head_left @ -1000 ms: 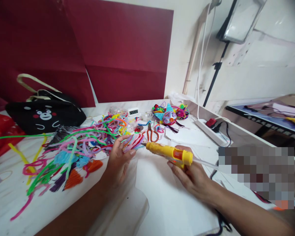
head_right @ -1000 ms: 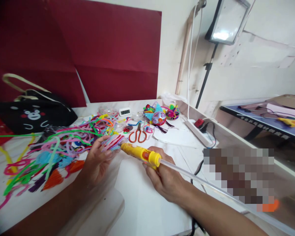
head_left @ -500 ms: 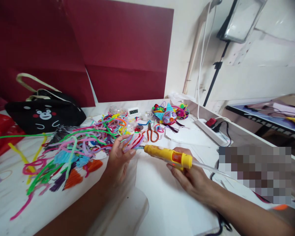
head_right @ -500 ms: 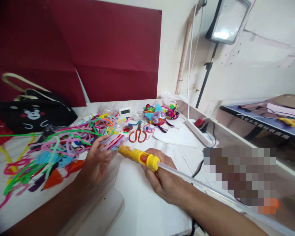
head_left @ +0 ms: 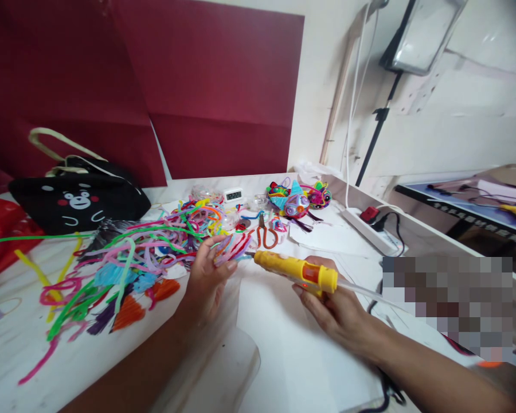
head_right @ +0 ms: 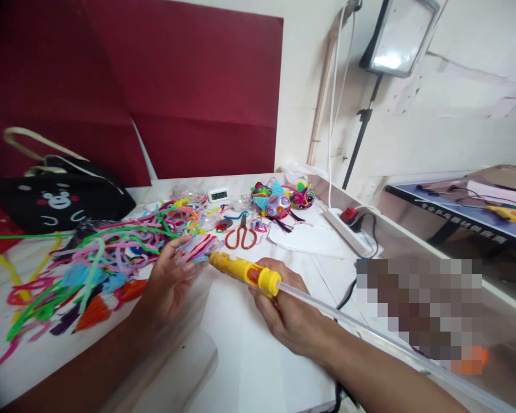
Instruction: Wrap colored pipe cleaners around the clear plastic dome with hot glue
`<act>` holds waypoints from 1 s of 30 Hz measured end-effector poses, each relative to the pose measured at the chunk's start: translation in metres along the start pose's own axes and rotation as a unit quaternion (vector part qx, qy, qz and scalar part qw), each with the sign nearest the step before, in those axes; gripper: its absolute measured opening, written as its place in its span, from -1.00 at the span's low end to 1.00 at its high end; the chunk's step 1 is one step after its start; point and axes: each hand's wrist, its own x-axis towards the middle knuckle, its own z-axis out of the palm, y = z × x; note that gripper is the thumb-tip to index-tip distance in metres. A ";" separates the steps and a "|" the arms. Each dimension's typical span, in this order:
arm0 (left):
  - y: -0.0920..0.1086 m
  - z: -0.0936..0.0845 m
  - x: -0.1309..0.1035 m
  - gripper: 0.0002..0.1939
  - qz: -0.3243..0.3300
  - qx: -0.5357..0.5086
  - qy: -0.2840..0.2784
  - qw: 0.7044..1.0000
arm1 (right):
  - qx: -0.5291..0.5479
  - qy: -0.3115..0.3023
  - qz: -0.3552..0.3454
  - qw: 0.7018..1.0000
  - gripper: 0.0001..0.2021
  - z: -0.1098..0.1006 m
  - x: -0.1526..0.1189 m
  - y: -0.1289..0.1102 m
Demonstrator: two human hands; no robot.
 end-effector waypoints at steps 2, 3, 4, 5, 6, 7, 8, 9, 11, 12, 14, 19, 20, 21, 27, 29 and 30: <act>-0.001 0.000 0.001 -0.46 0.002 -0.006 0.002 1.000 | -0.029 -0.013 -0.014 0.999 -0.72 -0.001 0.000 -0.001; -0.001 0.000 0.001 -0.45 0.003 -0.006 0.002 1.000 | -0.046 -0.018 -0.025 0.998 -0.73 -0.002 0.001 -0.002; -0.001 0.000 0.001 -0.45 0.001 -0.005 0.003 1.000 | -0.058 -0.018 -0.036 0.998 -0.74 -0.003 0.001 -0.003; -0.001 0.000 0.002 -0.44 -0.001 -0.002 0.004 1.000 | -0.068 -0.017 -0.048 0.996 -0.76 -0.004 0.002 -0.004; -0.001 0.000 0.002 -0.43 -0.004 0.000 0.004 1.000 | -0.077 -0.014 -0.059 0.995 -0.77 -0.004 0.003 -0.005; -0.001 0.000 0.002 -0.43 -0.005 0.001 0.004 1.000 | -0.086 -0.011 -0.068 0.994 -0.78 -0.004 0.004 -0.006; -0.001 -0.001 0.001 -0.44 -0.005 0.000 0.003 1.000 | -0.094 -0.005 -0.074 0.993 -0.80 -0.004 0.004 -0.007; -0.001 -0.001 0.001 -0.44 -0.004 -0.002 0.002 1.000 | -0.100 -0.003 -0.076 0.992 -0.81 -0.004 0.004 -0.008; -0.001 -0.001 0.001 -0.44 -0.003 -0.006 -0.003 1.000 | -0.111 0.000 -0.074 0.991 -0.82 -0.004 0.005 -0.010; -0.001 -0.001 0.001 -0.44 -0.004 -0.007 -0.004 1.000 | -0.115 0.001 -0.074 0.991 -0.82 -0.003 0.005 -0.010; -0.001 0.000 0.001 -0.43 -0.007 -0.008 -0.006 1.000 | -0.123 0.001 -0.077 0.989 -0.82 -0.003 0.004 -0.011; -0.002 0.001 0.002 -0.43 -0.009 -0.009 0.001 1.000 | -0.135 0.009 -0.089 0.987 -0.82 -0.004 0.005 -0.013; -0.002 0.001 0.002 -0.42 -0.010 -0.009 0.004 1.000 | -0.133 0.010 -0.092 0.987 -0.82 -0.004 0.005 -0.013; -0.002 0.000 0.003 -0.42 -0.011 -0.009 0.007 1.000 | -0.131 0.011 -0.094 0.987 -0.82 -0.004 0.004 -0.013; -0.003 -0.002 0.002 -0.43 -0.011 -0.014 0.009 1.000 | -0.082 0.009 -0.045 0.996 -0.73 -0.003 0.001 -0.007; -0.002 -0.002 0.002 -0.43 -0.010 -0.011 0.011 1.000 | -0.054 0.010 -0.033 0.998 -0.74 -0.002 0.000 -0.003; -0.002 -0.001 0.002 -0.43 -0.011 -0.007 0.014 1.000 | -0.038 0.014 -0.028 0.999 -0.74 -0.001 0.000 -0.001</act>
